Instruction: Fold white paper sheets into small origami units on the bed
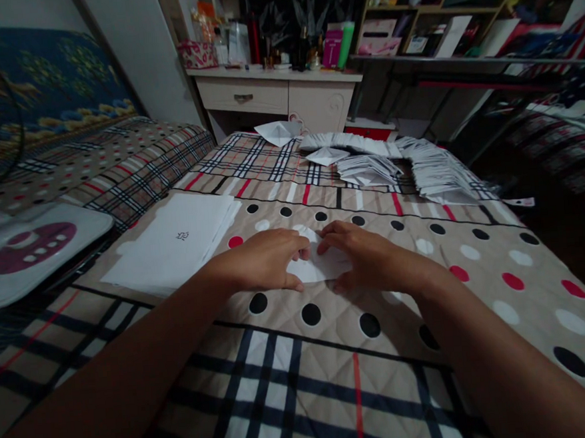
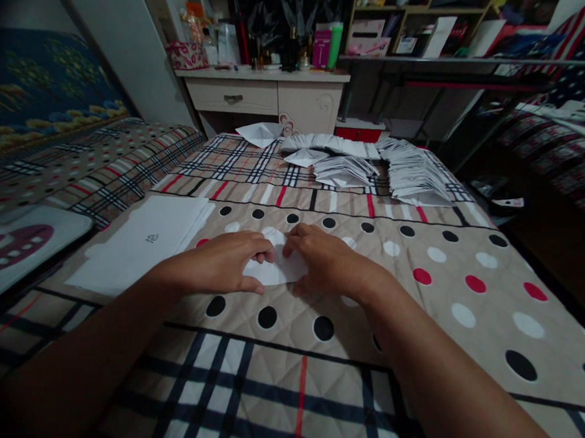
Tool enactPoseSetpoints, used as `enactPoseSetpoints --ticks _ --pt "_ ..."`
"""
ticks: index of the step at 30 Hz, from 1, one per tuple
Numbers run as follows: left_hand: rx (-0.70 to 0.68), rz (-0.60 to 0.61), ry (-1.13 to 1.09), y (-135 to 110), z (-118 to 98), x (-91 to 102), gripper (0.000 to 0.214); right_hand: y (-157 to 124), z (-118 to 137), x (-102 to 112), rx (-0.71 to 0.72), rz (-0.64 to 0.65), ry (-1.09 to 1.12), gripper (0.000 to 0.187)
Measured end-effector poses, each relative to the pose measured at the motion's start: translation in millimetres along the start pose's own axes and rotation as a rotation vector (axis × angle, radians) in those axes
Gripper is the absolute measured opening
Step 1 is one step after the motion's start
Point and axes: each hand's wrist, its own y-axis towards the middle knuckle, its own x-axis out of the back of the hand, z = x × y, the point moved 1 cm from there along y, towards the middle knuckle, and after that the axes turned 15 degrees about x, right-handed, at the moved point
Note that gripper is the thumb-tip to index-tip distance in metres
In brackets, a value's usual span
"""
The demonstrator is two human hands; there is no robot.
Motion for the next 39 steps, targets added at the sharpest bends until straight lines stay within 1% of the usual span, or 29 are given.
enactPoseSetpoints --ticks 5,11,13,17,21,25,30,32,35,39 --pt "-0.002 -0.011 -0.012 -1.1 -0.3 2.4 0.037 1.8 -0.2 -1.8 -0.015 0.003 -0.009 0.054" --pt "-0.024 0.057 -0.063 1.3 6.0 4.8 0.035 0.9 -0.3 4.0 -0.006 0.021 0.029 0.050" --pt "-0.021 0.060 -0.067 1.3 6.7 4.9 0.038 0.4 -0.6 4.3 0.001 0.021 0.044 0.048" --pt "-0.014 0.031 -0.033 -0.7 3.4 4.6 0.044 0.0 -1.1 1.7 0.000 0.016 0.015 0.053" --pt "-0.013 0.021 -0.019 -0.9 1.3 5.0 0.036 -0.4 -0.2 2.5 0.014 0.008 0.016 0.053" --pt "-0.013 0.067 -0.051 2.1 4.0 7.2 0.037 -1.5 1.7 9.2 0.041 0.019 0.065 0.045" --pt "-0.016 0.112 -0.067 4.4 6.7 9.9 0.033 -1.0 5.5 14.8 0.037 0.053 0.076 0.038" --pt "-0.015 0.092 -0.067 4.6 6.8 9.2 0.033 0.0 6.3 13.7 0.031 0.050 0.065 0.040" --pt "-0.021 0.031 -0.048 5.6 5.5 5.5 0.029 1.5 5.4 8.3 0.015 0.029 0.018 0.042" --pt "-0.003 -0.027 -0.027 9.0 4.0 -0.4 0.023 3.8 2.2 1.1 0.002 -0.018 -0.042 0.034"
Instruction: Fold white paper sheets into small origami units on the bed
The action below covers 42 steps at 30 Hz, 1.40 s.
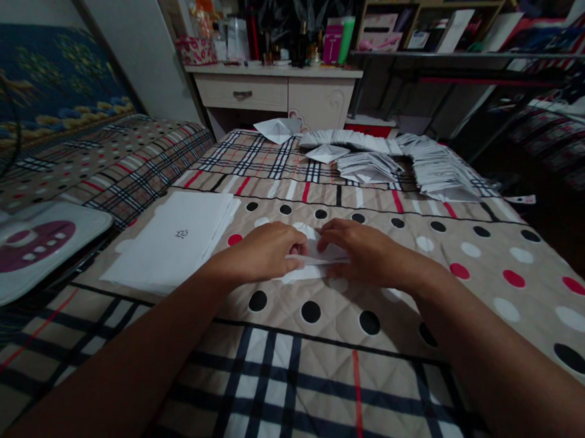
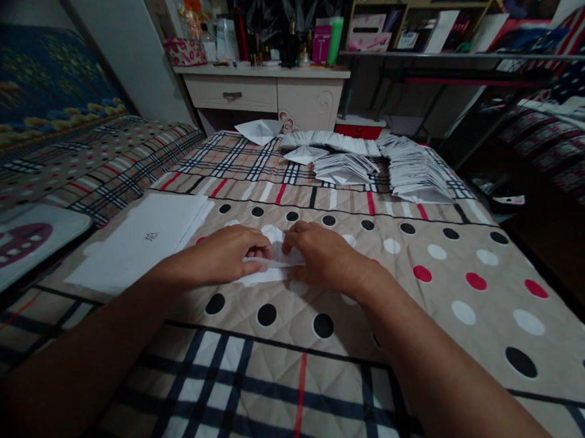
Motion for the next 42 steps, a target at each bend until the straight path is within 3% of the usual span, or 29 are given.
enactPoseSetpoints --ticks 6,10,14,23,32,39,42 --pt "0.126 -0.020 -0.038 4.3 4.7 -3.8 0.017 1.4 -9.3 -0.8 -0.074 -0.085 0.135 0.012" --pt "0.196 -0.017 -0.075 6.2 7.8 -2.9 0.014 0.1 -17.0 -0.4 -0.141 -0.178 0.293 0.010" --pt "0.244 0.000 -0.109 8.0 9.3 -1.1 0.016 0.6 -19.4 -0.7 -0.231 -0.182 0.336 0.008" --pt "0.342 0.055 -0.095 9.1 19.3 2.6 0.025 3.4 -20.1 -0.4 -0.316 -0.074 0.241 0.005" --pt "0.437 0.105 -0.010 10.3 31.8 8.9 0.035 0.9 -21.2 -0.3 -0.492 0.011 0.073 0.017" --pt "0.424 0.041 -0.081 8.8 36.5 8.5 0.030 -1.7 -28.1 -6.3 -0.426 -0.112 0.016 0.027" --pt "0.381 0.003 -0.150 9.2 34.2 5.5 0.028 -1.3 -28.0 -6.7 -0.435 -0.104 0.024 0.023"
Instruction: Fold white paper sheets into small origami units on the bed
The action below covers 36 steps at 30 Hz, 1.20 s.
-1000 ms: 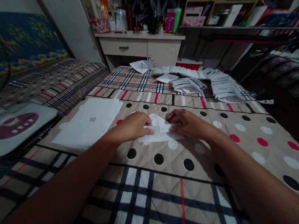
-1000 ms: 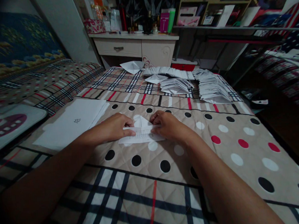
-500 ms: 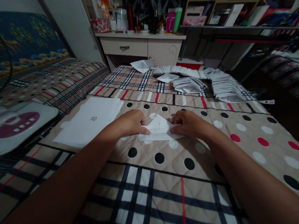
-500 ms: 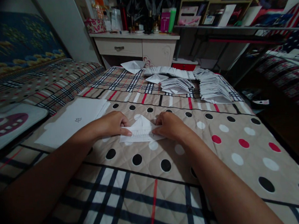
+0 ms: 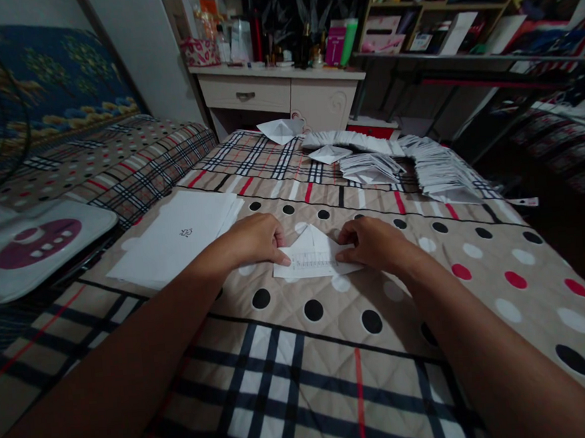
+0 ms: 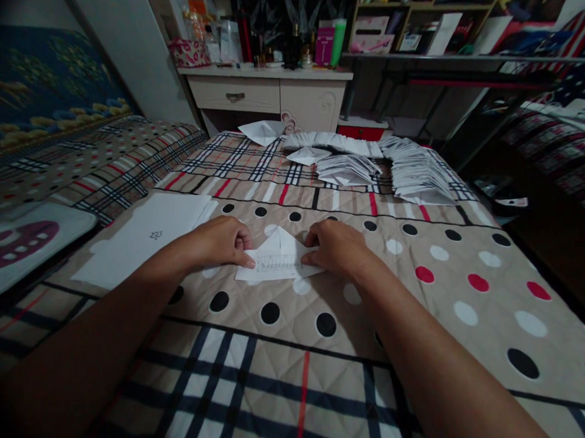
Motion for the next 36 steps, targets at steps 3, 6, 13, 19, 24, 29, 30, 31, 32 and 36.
enactPoseSetpoints --ticks 3,6,13,19,24,29,30,31,32,36 --pt "-0.050 -0.017 -0.054 0.2 -3.3 -4.5 0.032 -0.1 1.4 1.8 -0.002 0.033 0.045 0.016" --pt "-0.118 -0.024 -0.090 2.5 -4.4 -8.9 0.035 -0.7 0.2 1.8 -0.011 0.040 0.197 0.009" --pt "0.068 0.001 -0.749 12.8 1.1 -12.4 0.035 1.6 -1.2 -9.5 -0.210 -0.299 0.996 0.030" --pt "0.116 0.004 -1.405 9.5 -11.5 -18.1 0.038 1.4 11.8 -12.7 -0.221 -0.539 1.270 0.041" --pt "0.204 -0.040 -1.339 4.1 -19.3 -24.7 0.050 0.7 16.9 -16.9 -0.183 -0.582 1.259 0.041" --pt "0.239 -0.143 -1.224 -2.5 -25.1 -28.5 0.045 -0.6 23.9 -22.1 -0.152 -0.615 1.224 0.044" --pt "0.224 -0.141 -1.230 -3.2 -26.0 -29.4 0.043 -0.7 24.8 -23.3 -0.150 -0.621 1.225 0.044" --pt "0.213 -0.141 -1.237 -3.8 -26.7 -30.3 0.041 -0.7 25.4 -24.6 -0.153 -0.621 1.228 0.045" --pt "0.202 -0.141 -1.242 -4.3 -27.3 -31.1 0.040 -0.5 25.8 -25.9 -0.158 -0.616 1.230 0.045" --pt "0.198 -0.164 -1.226 -6.2 -29.3 -33.1 0.038 -0.4 26.2 -29.4 -0.192 -0.598 1.223 0.048"
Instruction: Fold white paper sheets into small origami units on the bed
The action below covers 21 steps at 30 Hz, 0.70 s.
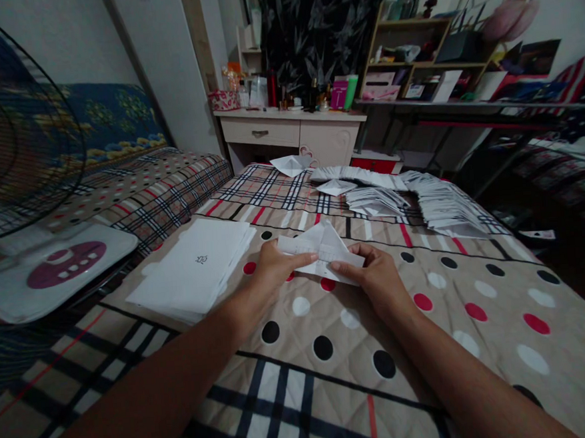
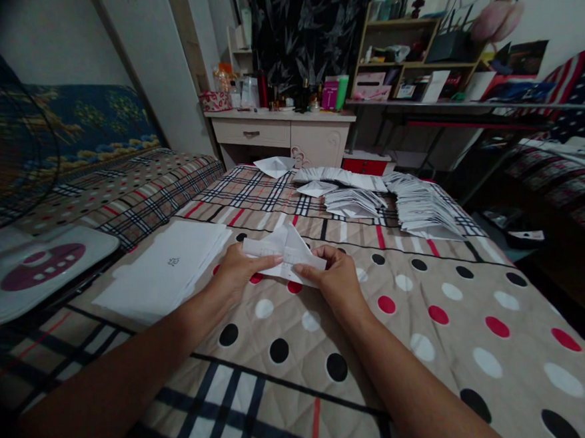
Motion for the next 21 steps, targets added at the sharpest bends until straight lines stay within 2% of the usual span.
enactPoseSetpoints --ticks 7,10,15,21 --pt "0.009 -0.012 -0.043 1.8 -0.7 0.1 0.043 4.1 3.1 5.2 0.002 0.014 -0.026 0.036" --pt "0.015 -0.033 -0.055 5.9 -1.7 2.4 0.036 9.0 3.8 11.0 0.025 0.049 -0.041 0.031" --pt "0.001 0.036 -0.059 10.2 -0.3 3.9 0.013 16.1 -1.8 21.1 0.083 0.067 -0.116 0.020" --pt "0.109 0.218 0.215 2.7 -2.1 1.4 0.026 28.9 -8.7 38.8 0.188 0.007 -0.241 0.023"
